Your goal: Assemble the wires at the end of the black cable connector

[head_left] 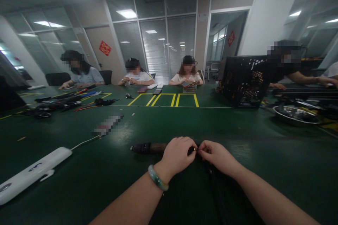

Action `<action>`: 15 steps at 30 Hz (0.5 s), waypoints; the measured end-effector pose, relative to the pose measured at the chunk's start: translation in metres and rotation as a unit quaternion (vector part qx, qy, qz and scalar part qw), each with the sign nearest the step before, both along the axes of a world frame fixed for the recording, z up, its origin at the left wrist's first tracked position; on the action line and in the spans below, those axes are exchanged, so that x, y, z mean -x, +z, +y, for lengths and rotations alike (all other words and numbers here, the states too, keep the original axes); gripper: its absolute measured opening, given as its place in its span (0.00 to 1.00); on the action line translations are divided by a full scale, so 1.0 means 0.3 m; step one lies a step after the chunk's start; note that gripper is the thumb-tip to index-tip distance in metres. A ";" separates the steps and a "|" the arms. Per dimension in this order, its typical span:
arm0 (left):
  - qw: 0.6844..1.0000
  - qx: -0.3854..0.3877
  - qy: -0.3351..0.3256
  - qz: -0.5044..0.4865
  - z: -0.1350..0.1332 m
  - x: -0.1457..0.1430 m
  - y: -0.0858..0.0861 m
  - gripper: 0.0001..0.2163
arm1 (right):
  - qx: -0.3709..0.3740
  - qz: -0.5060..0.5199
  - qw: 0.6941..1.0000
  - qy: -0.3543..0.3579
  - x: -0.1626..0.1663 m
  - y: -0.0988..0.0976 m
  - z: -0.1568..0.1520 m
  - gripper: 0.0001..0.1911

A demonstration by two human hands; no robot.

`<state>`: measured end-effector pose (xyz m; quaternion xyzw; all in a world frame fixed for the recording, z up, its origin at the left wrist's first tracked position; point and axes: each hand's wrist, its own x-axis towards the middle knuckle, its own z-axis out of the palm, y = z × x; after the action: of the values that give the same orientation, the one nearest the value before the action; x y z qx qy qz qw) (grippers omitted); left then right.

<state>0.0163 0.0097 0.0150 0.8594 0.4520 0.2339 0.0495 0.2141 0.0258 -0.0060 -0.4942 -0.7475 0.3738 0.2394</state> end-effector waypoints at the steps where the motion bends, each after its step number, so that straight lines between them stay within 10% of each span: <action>1: 1.000 -0.001 0.001 0.000 0.000 0.000 0.001 0.04 | 0.002 -0.001 1.000 -0.001 0.000 0.002 0.000 0.08; 15: 1.000 -0.014 -0.012 0.014 0.008 -0.001 -0.007 0.04 | -0.006 -0.003 1.000 -0.013 0.005 0.005 -0.003 0.08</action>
<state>0.0166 0.0120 0.0128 0.8685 0.4390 0.2278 0.0340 0.2126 0.0248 -0.0045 -0.5033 -0.7439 0.3650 0.2451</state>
